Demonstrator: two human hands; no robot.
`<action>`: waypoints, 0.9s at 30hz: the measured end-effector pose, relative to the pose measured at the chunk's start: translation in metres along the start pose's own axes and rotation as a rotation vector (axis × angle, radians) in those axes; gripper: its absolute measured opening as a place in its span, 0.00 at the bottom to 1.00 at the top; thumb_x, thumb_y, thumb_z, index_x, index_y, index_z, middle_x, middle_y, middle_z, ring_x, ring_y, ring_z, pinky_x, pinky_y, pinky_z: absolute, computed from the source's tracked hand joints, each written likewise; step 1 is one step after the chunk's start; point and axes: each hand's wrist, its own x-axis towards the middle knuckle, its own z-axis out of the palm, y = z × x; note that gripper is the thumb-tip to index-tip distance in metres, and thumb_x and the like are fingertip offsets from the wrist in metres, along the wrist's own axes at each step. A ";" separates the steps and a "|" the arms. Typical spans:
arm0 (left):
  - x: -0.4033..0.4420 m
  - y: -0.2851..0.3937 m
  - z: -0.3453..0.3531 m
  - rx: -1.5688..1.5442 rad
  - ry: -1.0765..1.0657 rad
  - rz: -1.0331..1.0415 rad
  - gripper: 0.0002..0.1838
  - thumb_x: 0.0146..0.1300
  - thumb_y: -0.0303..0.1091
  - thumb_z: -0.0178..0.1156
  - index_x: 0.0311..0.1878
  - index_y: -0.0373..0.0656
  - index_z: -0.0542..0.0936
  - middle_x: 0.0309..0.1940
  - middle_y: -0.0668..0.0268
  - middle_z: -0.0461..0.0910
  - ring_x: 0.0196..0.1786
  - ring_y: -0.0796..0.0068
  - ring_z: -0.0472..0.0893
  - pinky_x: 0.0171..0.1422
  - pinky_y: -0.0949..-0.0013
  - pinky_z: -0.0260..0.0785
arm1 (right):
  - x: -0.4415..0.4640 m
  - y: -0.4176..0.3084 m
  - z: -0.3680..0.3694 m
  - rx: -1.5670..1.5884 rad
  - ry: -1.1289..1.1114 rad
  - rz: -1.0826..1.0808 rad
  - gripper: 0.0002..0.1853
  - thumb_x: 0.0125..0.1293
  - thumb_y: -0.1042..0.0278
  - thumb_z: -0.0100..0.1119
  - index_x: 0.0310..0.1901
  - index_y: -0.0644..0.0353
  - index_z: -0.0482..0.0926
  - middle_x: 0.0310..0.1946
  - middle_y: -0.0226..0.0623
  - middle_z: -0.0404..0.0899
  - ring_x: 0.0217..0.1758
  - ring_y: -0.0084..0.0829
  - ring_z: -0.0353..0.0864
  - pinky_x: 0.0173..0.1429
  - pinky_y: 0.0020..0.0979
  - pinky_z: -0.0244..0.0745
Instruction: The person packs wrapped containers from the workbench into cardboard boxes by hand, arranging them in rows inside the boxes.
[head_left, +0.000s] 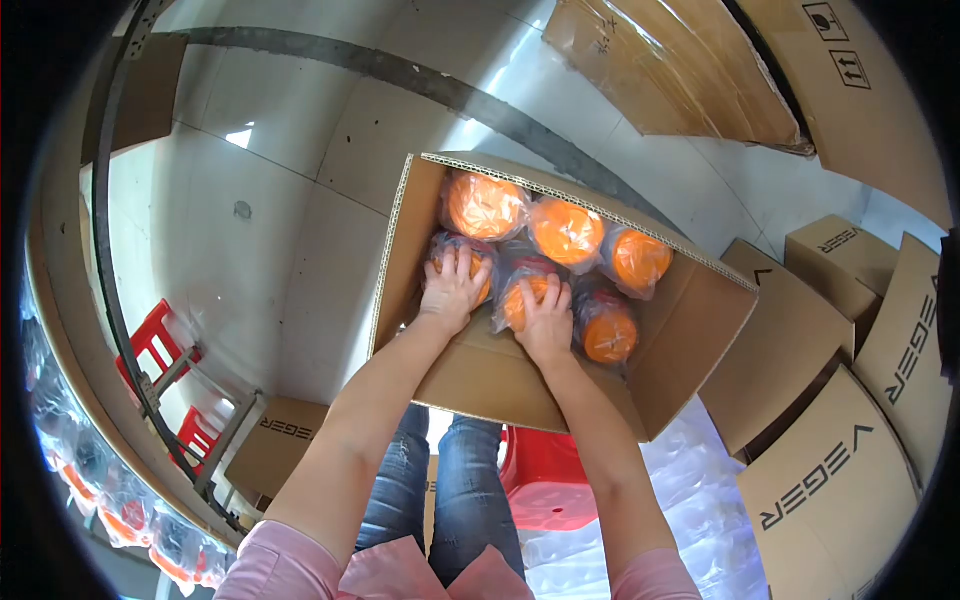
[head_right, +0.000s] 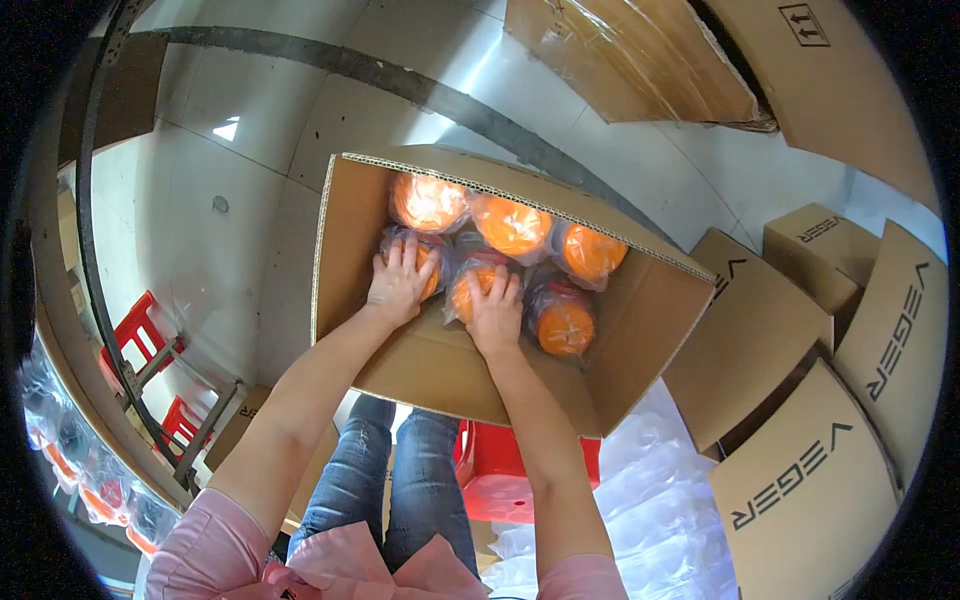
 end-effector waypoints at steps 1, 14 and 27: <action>-0.001 0.000 0.002 -0.002 -0.003 0.001 0.35 0.47 0.39 0.60 0.60 0.51 0.59 0.60 0.50 0.54 0.57 0.51 0.59 0.46 0.54 0.61 | -0.001 0.000 0.001 0.000 -0.004 0.000 0.43 0.36 0.59 0.68 0.59 0.40 0.59 0.59 0.49 0.50 0.59 0.52 0.55 0.47 0.41 0.72; -0.016 0.014 0.041 0.076 0.213 -0.001 0.32 0.49 0.42 0.57 0.58 0.48 0.61 0.56 0.49 0.58 0.55 0.52 0.61 0.50 0.52 0.59 | -0.012 -0.005 -0.023 0.043 -0.194 0.032 0.43 0.40 0.55 0.67 0.61 0.41 0.56 0.61 0.49 0.47 0.60 0.53 0.54 0.50 0.45 0.70; 0.066 -0.011 -0.052 -0.046 0.425 -0.072 0.33 0.43 0.41 0.62 0.55 0.44 0.64 0.53 0.52 0.61 0.53 0.54 0.62 0.54 0.55 0.58 | 0.077 0.036 -0.059 0.362 0.142 0.198 0.46 0.40 0.60 0.69 0.59 0.61 0.53 0.56 0.57 0.52 0.54 0.56 0.58 0.54 0.46 0.65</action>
